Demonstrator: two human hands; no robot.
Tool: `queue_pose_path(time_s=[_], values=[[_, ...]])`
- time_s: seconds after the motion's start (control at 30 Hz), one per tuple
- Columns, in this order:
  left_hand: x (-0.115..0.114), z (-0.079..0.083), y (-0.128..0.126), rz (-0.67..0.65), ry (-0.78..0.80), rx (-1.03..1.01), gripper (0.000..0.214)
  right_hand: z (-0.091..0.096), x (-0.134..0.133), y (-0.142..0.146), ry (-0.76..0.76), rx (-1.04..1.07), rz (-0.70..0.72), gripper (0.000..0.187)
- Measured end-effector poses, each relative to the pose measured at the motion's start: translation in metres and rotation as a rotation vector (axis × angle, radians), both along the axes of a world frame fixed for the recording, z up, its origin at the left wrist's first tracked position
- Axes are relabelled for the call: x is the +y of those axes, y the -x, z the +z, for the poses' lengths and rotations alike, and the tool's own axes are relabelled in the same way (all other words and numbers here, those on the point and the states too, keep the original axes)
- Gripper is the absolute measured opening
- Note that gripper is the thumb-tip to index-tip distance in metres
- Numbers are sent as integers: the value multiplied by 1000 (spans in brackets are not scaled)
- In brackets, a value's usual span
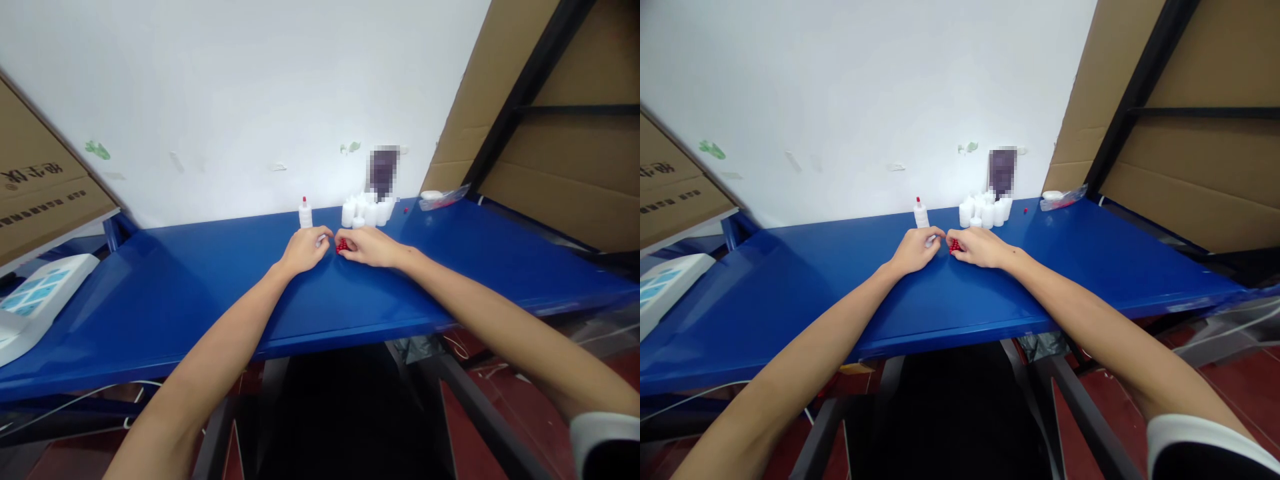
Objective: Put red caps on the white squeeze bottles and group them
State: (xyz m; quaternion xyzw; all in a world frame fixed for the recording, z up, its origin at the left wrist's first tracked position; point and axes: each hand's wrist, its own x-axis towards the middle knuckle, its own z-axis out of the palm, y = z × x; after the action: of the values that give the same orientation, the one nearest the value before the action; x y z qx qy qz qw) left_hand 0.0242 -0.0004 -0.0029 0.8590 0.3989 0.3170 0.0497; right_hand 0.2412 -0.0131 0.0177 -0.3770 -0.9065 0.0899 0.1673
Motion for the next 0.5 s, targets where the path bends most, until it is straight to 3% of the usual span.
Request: queue_pose_path(time_s=[0.5], values=[[4,-2,3,-7,19,-15,28,1,-3,2,12,15,-10,14]])
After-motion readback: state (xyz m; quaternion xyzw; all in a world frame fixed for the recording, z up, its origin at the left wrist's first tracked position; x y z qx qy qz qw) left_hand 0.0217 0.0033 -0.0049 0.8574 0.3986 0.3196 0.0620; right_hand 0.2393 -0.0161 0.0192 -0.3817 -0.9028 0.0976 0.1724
